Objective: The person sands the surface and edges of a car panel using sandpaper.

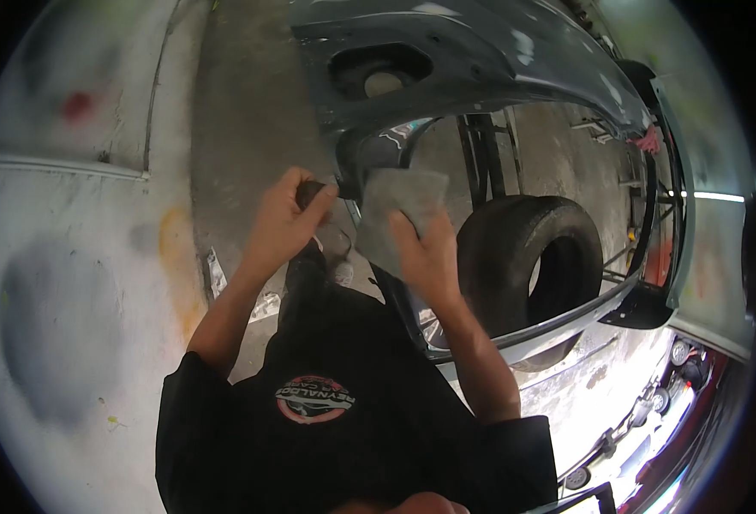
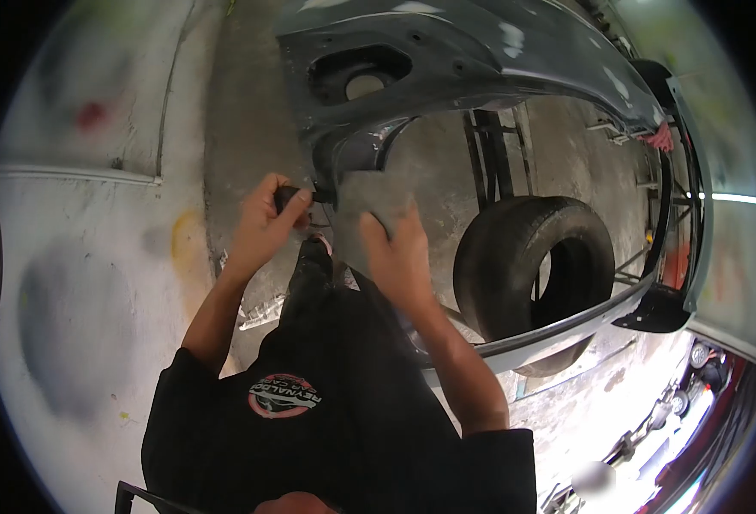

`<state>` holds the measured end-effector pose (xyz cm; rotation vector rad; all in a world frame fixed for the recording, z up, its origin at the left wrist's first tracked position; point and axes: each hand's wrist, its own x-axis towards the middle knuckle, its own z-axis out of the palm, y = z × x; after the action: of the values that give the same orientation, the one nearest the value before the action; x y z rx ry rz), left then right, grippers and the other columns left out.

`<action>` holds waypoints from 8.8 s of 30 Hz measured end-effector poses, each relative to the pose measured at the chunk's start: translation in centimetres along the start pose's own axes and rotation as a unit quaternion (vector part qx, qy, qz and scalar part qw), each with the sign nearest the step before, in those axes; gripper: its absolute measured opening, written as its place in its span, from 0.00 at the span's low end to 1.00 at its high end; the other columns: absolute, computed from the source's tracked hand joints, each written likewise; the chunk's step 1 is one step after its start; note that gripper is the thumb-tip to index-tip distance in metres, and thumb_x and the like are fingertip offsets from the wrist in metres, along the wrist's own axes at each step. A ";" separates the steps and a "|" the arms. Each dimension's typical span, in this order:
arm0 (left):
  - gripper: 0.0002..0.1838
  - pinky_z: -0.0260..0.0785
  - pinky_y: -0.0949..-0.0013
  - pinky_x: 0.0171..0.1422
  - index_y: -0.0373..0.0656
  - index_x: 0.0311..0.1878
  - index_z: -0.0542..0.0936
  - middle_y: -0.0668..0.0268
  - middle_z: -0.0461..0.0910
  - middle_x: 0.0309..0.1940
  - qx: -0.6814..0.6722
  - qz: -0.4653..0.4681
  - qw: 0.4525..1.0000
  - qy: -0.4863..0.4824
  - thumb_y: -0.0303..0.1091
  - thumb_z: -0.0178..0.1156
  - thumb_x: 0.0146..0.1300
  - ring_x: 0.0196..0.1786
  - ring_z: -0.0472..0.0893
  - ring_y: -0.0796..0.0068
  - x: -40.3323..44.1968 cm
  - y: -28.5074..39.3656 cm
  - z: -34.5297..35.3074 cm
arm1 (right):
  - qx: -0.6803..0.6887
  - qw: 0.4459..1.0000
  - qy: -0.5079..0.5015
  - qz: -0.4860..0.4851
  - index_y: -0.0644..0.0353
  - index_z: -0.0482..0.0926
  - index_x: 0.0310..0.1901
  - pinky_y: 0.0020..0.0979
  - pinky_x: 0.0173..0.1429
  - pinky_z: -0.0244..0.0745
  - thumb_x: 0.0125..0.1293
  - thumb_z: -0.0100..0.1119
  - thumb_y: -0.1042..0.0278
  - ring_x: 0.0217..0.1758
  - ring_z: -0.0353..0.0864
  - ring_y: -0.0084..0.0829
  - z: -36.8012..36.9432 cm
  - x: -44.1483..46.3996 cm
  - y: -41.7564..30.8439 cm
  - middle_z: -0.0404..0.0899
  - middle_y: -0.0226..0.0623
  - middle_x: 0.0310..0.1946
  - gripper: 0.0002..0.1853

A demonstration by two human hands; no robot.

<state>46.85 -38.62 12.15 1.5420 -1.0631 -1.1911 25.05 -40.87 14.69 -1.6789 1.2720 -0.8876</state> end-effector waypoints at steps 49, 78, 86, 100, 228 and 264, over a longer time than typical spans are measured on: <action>0.06 0.75 0.74 0.43 0.36 0.46 0.77 0.66 0.83 0.35 -0.170 0.052 0.975 -0.130 0.28 0.62 0.74 0.36 0.85 0.79 3.6 -3.2 -0.3 | 0.076 0.964 0.164 0.197 0.68 0.78 0.56 0.31 0.46 0.77 0.74 0.57 0.72 0.41 0.82 0.24 6.8 -3.1 -4.0 0.85 0.39 0.41 0.13; 0.19 0.70 0.75 0.45 0.35 0.49 0.77 0.69 0.80 0.35 -0.015 0.068 0.998 0.008 0.36 0.75 0.65 0.37 0.76 0.83 -0.5 -4.1 4.3 | 0.107 0.950 0.181 0.232 0.69 0.77 0.58 0.30 0.54 0.77 0.71 0.61 0.71 0.48 0.82 0.25 -1.6 -9.6 0.4 0.85 0.38 0.46 0.17; 0.12 0.69 0.76 0.42 0.35 0.39 0.81 0.71 0.80 0.30 -0.124 0.033 0.992 0.001 0.35 0.66 0.74 0.36 0.76 0.85 0.5 -2.5 4.0 | 0.219 0.928 0.103 0.282 0.71 0.81 0.53 0.29 0.50 0.77 0.68 0.65 0.68 0.44 0.82 0.23 -3.0 -10.7 1.3 0.87 0.35 0.42 0.17; 0.12 0.75 0.75 0.43 0.35 0.44 0.83 0.69 0.83 0.32 -0.131 0.025 0.991 -0.023 0.37 0.63 0.76 0.34 0.81 0.82 1.7 -3.6 2.2 | 0.086 0.976 0.122 0.159 0.70 0.80 0.52 0.34 0.48 0.78 0.70 0.62 0.69 0.42 0.85 0.32 3.3 -5.5 -0.4 0.87 0.44 0.39 0.14; 0.17 0.69 0.55 0.62 0.38 0.58 0.80 0.57 0.79 0.57 0.157 0.399 0.889 -0.161 0.31 0.66 0.68 0.59 0.79 0.56 3.0 -2.2 -3.0 | 0.122 0.772 0.590 0.204 0.65 0.75 0.60 0.30 0.53 0.83 0.76 0.63 0.66 0.49 0.85 0.29 -1.7 -16.6 0.1 0.83 0.41 0.52 0.18; 0.29 0.75 0.62 0.60 0.41 0.65 0.77 0.56 0.77 0.56 0.239 0.268 0.931 0.069 0.32 0.76 0.61 0.60 0.79 0.61 -0.8 0.1 1.2 | 0.402 0.880 0.112 0.227 0.68 0.80 0.56 0.31 0.54 0.82 0.68 0.71 0.70 0.48 0.86 0.28 -0.4 -7.1 2.9 0.86 0.39 0.48 0.18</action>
<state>45.58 -38.07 12.21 1.5114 -1.6269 -0.4570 21.91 -34.49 11.79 -0.6048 1.1372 -1.1213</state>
